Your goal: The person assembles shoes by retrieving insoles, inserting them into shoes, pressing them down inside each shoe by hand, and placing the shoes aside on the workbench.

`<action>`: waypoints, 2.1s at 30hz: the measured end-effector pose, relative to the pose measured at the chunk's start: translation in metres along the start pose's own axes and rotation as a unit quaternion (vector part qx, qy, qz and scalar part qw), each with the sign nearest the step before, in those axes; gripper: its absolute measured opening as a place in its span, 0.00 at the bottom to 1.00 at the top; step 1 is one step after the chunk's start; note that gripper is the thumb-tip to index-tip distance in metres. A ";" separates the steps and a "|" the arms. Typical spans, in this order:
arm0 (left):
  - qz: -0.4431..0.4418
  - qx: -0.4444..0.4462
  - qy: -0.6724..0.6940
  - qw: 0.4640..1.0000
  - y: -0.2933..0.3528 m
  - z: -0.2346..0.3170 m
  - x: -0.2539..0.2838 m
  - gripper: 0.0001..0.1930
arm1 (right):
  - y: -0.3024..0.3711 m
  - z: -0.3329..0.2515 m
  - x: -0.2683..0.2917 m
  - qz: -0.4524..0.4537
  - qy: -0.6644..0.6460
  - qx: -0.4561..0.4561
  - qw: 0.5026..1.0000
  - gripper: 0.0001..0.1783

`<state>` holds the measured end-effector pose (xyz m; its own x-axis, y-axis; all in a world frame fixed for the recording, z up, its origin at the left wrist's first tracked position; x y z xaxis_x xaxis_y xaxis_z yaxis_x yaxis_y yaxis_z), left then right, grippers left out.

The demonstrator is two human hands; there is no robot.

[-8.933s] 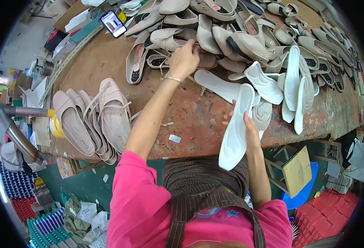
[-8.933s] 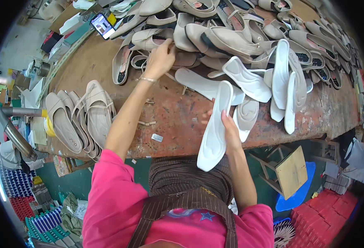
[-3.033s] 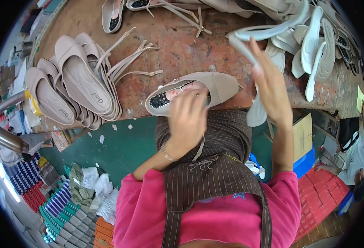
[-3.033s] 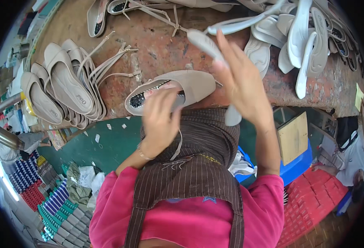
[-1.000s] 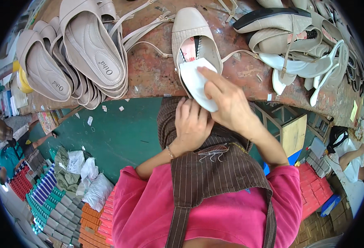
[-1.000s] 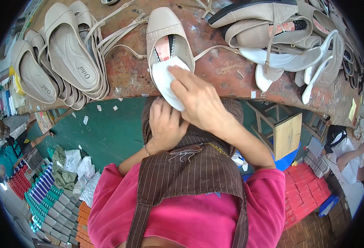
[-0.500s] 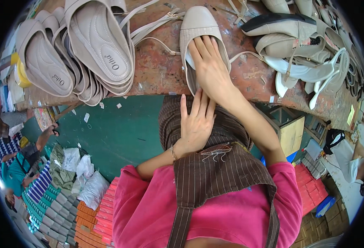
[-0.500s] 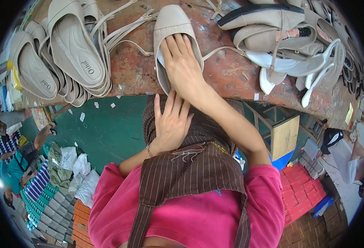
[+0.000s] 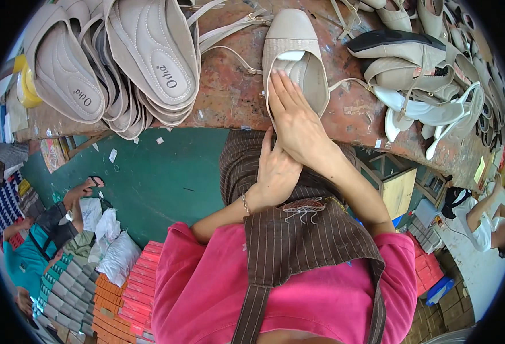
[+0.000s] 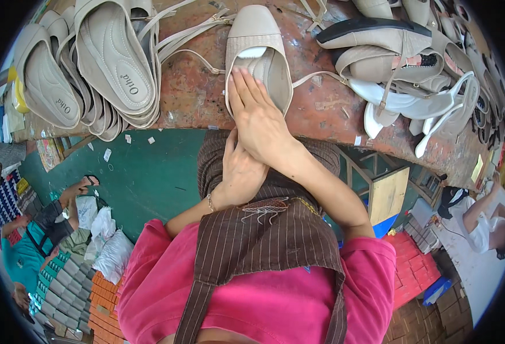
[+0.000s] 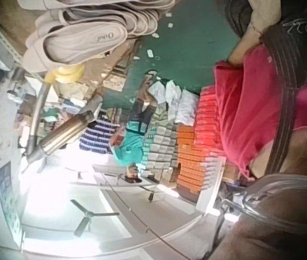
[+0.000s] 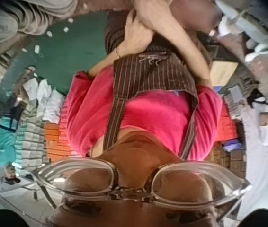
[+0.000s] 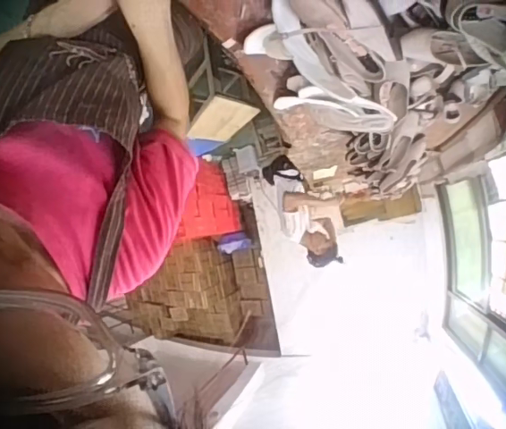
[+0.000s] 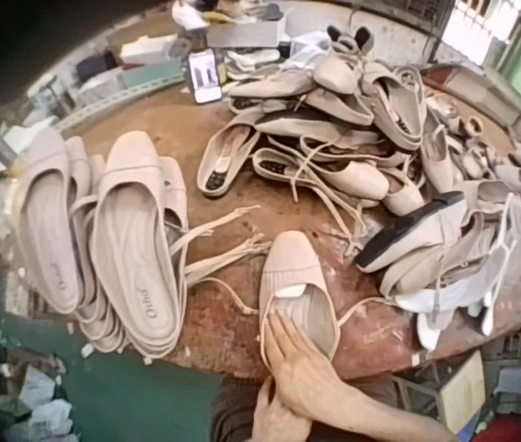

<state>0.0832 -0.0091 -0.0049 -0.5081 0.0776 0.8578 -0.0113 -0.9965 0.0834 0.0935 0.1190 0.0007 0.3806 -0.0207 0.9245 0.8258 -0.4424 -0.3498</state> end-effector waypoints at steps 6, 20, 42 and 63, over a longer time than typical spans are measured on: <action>0.014 0.006 -0.011 1.000 -0.004 -0.001 0.003 0.22 | -0.016 0.010 -0.017 -0.121 -0.018 -0.067 0.990 0.20; 0.037 -0.004 -0.016 0.999 -0.010 -0.003 0.010 0.29 | -0.039 0.042 -0.035 -0.135 -0.026 -0.097 0.986 0.09; 0.176 0.240 0.179 0.938 -0.074 -0.061 0.052 0.15 | 0.102 0.067 0.075 0.080 -0.433 -0.452 0.776 0.13; 0.178 0.241 0.635 0.712 -0.094 -0.045 0.099 0.22 | 0.034 0.051 0.095 0.164 -0.613 -0.371 0.678 0.31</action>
<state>-0.0047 0.0912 0.0494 -0.7770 -0.5749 -0.2564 0.4550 -0.7944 0.4024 0.1790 0.1476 0.0689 0.9292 0.3315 -0.1636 0.3483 -0.9334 0.0865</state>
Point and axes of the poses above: each hand's wrist, its own y-axis away from the middle knuckle, its own x-axis out of the back of the hand, z = x × y, the point moved 3 cm from there along -y, towards the middle knuckle, and after that the axes turned 1 degree about x, right-handed, at the moved point
